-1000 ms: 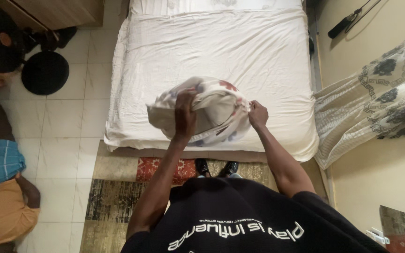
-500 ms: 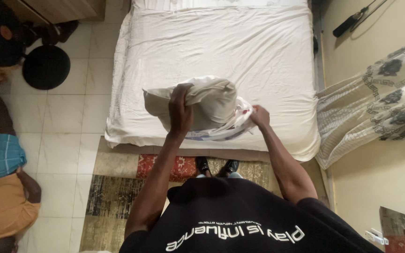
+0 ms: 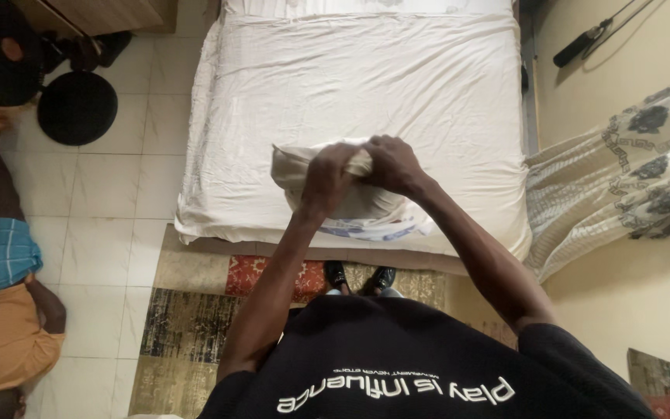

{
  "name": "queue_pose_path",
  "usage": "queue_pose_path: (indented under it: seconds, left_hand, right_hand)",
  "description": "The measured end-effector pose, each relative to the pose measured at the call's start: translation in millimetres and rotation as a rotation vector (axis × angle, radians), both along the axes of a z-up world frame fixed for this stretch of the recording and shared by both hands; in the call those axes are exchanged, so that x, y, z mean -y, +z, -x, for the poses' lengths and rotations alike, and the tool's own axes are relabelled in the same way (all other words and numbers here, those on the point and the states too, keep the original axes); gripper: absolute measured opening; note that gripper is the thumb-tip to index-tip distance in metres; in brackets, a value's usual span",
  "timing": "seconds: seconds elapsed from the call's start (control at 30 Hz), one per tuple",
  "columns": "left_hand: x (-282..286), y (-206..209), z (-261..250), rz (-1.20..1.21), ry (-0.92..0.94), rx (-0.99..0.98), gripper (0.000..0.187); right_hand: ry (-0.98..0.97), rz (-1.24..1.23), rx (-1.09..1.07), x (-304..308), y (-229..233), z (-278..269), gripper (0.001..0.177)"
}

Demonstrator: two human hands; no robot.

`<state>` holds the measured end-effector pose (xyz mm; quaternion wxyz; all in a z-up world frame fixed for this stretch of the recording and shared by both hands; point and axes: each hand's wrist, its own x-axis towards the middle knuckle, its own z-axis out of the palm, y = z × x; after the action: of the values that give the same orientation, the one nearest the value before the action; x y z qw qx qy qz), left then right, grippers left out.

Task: The person folds floral and plain pillowcases by hand on a bed and then places them onto a shelf.

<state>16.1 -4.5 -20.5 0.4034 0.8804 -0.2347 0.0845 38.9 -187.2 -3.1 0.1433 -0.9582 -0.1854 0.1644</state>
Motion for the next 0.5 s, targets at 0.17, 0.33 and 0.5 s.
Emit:
queue_pose_path:
  seconds: [0.17, 0.33, 0.5]
  left_hand:
    - [-31.0, -9.8, -0.4, -0.022, -0.215, 0.078, 0.048]
    - [-74.7, -31.2, -1.8, -0.175, -0.007, -0.209, 0.053]
    - [-25.1, -52.8, -5.9, -0.094, -0.039, -0.045, 0.040]
  right_hand:
    - [0.053, -0.254, 0.239, 33.0, -41.4, 5.6, 0.042]
    - [-0.047, -0.300, 0.096, 78.0, -41.4, 10.9, 0.043]
    - [0.081, -0.021, 0.094, 92.1, -1.9, 12.0, 0.119]
